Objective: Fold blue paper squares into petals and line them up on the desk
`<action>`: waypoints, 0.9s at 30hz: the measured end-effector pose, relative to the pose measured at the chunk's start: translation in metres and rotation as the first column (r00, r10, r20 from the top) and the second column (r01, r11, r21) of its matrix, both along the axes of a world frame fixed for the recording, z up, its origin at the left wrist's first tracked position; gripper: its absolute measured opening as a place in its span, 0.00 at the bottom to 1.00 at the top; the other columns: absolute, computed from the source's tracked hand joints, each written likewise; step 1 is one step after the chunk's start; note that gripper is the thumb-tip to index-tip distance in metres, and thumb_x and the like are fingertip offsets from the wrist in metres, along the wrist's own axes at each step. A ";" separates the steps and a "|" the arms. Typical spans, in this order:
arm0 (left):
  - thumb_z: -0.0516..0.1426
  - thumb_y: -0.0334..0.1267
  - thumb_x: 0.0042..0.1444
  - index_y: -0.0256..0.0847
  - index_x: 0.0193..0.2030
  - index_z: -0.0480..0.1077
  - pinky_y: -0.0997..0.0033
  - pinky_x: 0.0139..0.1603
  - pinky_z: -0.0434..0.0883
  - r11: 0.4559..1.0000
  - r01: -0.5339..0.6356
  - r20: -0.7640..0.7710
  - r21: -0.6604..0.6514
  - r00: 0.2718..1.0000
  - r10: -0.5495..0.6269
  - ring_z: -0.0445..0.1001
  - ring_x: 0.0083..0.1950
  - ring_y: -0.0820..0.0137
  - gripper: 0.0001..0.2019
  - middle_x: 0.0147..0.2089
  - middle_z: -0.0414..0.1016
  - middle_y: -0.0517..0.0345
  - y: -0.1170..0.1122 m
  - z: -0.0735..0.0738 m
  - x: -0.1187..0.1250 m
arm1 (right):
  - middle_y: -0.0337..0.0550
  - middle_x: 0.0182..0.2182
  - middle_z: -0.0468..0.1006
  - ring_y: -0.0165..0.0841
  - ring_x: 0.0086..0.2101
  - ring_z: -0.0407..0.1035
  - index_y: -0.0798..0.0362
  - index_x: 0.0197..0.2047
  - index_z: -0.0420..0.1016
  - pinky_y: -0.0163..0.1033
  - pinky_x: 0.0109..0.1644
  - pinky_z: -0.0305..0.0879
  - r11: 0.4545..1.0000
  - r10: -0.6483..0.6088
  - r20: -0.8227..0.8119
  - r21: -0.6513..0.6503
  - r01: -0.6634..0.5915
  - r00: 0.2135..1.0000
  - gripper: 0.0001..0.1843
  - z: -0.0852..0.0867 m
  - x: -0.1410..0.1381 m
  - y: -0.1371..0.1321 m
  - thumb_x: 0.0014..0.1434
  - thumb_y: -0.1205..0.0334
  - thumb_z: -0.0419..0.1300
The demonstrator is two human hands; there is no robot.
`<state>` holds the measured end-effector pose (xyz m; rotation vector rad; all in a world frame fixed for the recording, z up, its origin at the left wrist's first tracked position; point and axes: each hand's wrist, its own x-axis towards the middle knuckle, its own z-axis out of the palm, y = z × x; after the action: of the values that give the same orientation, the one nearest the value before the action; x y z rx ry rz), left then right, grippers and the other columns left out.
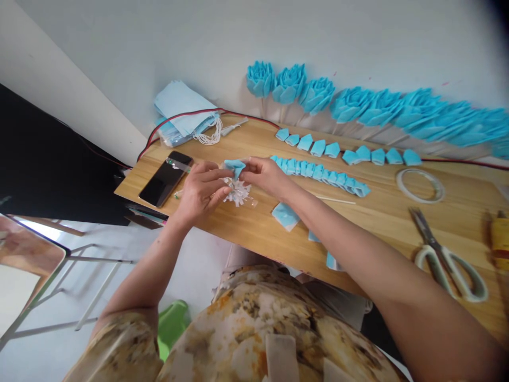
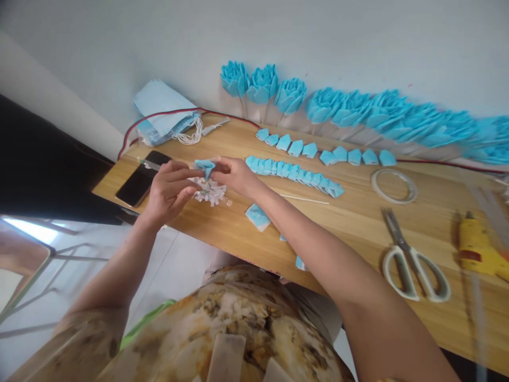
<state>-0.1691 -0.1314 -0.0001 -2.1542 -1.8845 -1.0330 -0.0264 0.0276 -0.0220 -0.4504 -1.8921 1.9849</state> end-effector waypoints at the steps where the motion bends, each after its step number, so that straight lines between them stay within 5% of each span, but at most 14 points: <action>1: 0.45 0.57 0.70 0.44 0.31 0.80 0.52 0.50 0.67 1.000 0.010 -0.010 0.011 1.000 -0.010 0.73 0.46 0.58 0.29 0.47 0.85 0.50 0.000 0.001 0.000 | 0.36 0.31 0.80 0.29 0.32 0.71 0.51 0.39 0.81 0.35 0.37 0.70 1.000 -0.018 -0.002 0.021 0.018 1.000 0.11 -0.001 -0.001 0.000 0.50 0.61 0.66; 8: 0.47 0.50 0.71 0.45 0.34 0.80 0.53 0.46 0.67 0.995 0.087 -0.080 0.054 0.993 -0.083 0.75 0.46 0.59 0.24 0.46 0.86 0.54 -0.005 0.004 -0.002 | 0.33 0.23 0.72 0.27 0.27 0.64 0.52 0.28 0.74 0.35 0.33 0.60 0.964 -0.129 0.033 0.239 0.118 0.991 0.02 -0.005 -0.005 0.004 0.49 0.63 0.61; 12: 0.48 0.53 0.70 0.47 0.35 0.81 0.51 0.47 0.69 0.998 0.040 -0.058 0.048 0.998 -0.037 0.77 0.46 0.59 0.23 0.45 0.86 0.55 -0.017 0.003 -0.006 | 0.31 0.20 0.67 0.26 0.24 0.59 0.52 0.23 0.68 0.35 0.31 0.56 0.942 -0.245 0.084 0.258 0.216 0.966 0.06 -0.007 -0.004 0.008 0.49 0.65 0.60; 17: 0.57 0.55 0.64 0.45 0.37 0.81 0.57 0.46 0.71 0.990 -0.118 0.236 0.081 0.967 0.096 0.76 0.40 0.63 0.18 0.37 0.84 0.52 -0.023 -0.003 -0.002 | 0.35 0.25 0.76 0.29 0.29 0.68 0.53 0.30 0.80 0.36 0.38 0.63 0.947 -0.076 0.154 0.320 0.023 0.985 0.08 -0.006 -0.001 0.010 0.52 0.69 0.58; 19: 0.56 0.58 0.65 0.43 0.40 0.81 0.62 0.39 0.70 0.980 -0.179 0.564 0.083 0.819 0.102 0.74 0.33 0.67 0.22 0.30 0.79 0.54 -0.019 -0.005 0.005 | 0.37 0.29 0.79 0.31 0.32 0.70 0.54 0.39 0.83 0.37 0.40 0.64 0.871 -0.082 0.234 0.489 -0.044 0.969 0.16 -0.001 0.001 0.009 0.52 0.73 0.55; 21: 0.53 0.63 0.65 0.41 0.42 0.80 0.68 0.31 0.67 0.981 -0.183 0.855 0.066 0.517 0.039 0.67 0.25 0.71 0.27 0.23 0.71 0.59 -0.014 -0.006 0.013 | 0.41 0.35 0.82 0.33 0.36 0.73 0.54 0.52 0.81 0.37 0.42 0.65 0.763 -0.150 0.305 0.641 -0.086 0.940 0.26 0.005 0.004 0.007 0.53 0.76 0.54; 23: 0.53 0.64 0.64 0.40 0.40 0.79 0.71 0.25 0.62 0.990 -0.127 0.972 0.053 0.233 -0.022 0.61 0.21 0.74 0.27 0.19 0.63 0.63 -0.008 -0.004 0.020 | 0.46 0.45 0.83 0.36 0.42 0.74 0.53 0.67 0.70 0.38 0.46 0.66 0.660 -0.199 0.345 0.739 -0.134 0.917 0.35 0.011 0.009 0.002 0.56 0.77 0.52; 25: 0.55 0.61 0.64 0.41 0.37 0.77 0.73 0.23 0.60 0.996 -0.071 0.996 0.051 0.075 -0.046 0.58 0.19 0.75 0.24 0.18 0.60 0.65 -0.003 0.000 0.026 | 0.51 0.53 0.80 0.39 0.48 0.74 0.53 0.74 0.58 0.40 0.50 0.67 0.544 -0.250 0.371 0.818 -0.187 0.894 0.40 0.016 0.014 -0.003 0.59 0.77 0.51; 27: 0.55 0.58 0.65 0.41 0.34 0.74 0.75 0.22 0.59 0.996 -0.072 0.999 0.048 -0.005 -0.049 0.56 0.18 0.76 0.22 0.17 0.57 0.66 0.000 0.005 0.032 | 0.56 0.57 0.77 0.45 0.52 0.71 0.54 0.76 0.53 0.44 0.50 0.68 0.391 -0.333 0.366 0.892 -0.227 0.869 0.41 0.019 0.018 -0.008 0.60 0.78 0.49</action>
<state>-0.1374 -0.1317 0.0047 -1.0516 -1.9397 -3.2181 -0.0083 0.0192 -0.0028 -0.6801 -2.8620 0.4253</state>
